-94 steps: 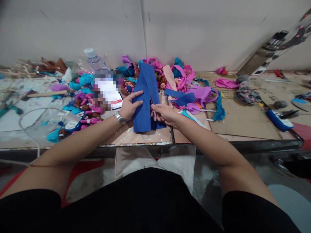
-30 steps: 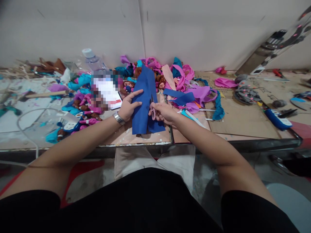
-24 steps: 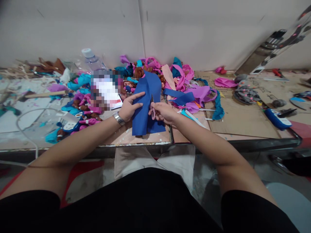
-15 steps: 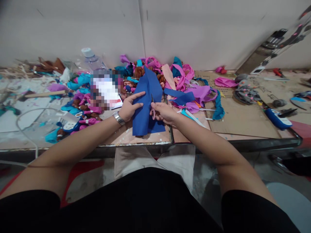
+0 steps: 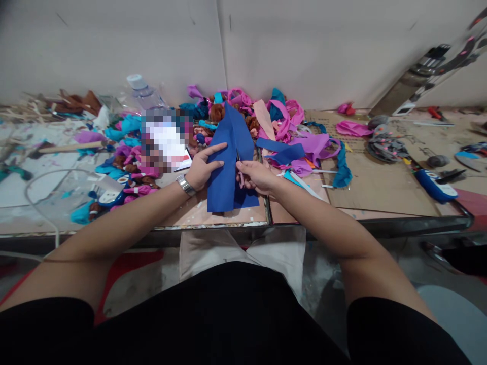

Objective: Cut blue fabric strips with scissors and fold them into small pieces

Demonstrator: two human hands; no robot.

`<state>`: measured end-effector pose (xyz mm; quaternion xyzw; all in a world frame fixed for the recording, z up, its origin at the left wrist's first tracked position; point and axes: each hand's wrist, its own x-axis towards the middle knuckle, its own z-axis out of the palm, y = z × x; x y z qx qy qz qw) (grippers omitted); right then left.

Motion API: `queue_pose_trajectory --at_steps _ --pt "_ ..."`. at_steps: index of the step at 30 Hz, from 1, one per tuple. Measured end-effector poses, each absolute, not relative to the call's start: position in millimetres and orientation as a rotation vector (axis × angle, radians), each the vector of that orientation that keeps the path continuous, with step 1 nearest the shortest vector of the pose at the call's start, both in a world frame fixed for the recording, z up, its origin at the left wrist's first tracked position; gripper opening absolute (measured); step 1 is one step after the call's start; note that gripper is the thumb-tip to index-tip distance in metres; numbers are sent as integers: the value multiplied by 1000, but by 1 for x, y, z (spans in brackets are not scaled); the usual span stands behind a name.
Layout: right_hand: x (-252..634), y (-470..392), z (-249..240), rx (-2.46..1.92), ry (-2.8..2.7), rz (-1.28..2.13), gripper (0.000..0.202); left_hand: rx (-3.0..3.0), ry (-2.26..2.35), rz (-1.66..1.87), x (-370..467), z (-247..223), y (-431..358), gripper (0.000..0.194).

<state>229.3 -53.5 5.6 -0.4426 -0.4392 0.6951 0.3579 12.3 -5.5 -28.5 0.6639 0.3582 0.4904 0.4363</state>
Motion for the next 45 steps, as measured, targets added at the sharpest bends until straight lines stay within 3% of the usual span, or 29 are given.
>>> queue_pose_trajectory --at_steps 30,45 --pt "232 -50 2 -1088 -1185 1746 49 1746 789 1219 15 -25 -12 74" --pt "233 -50 1 -1081 -1157 1744 44 1781 817 1207 16 -22 -15 68"
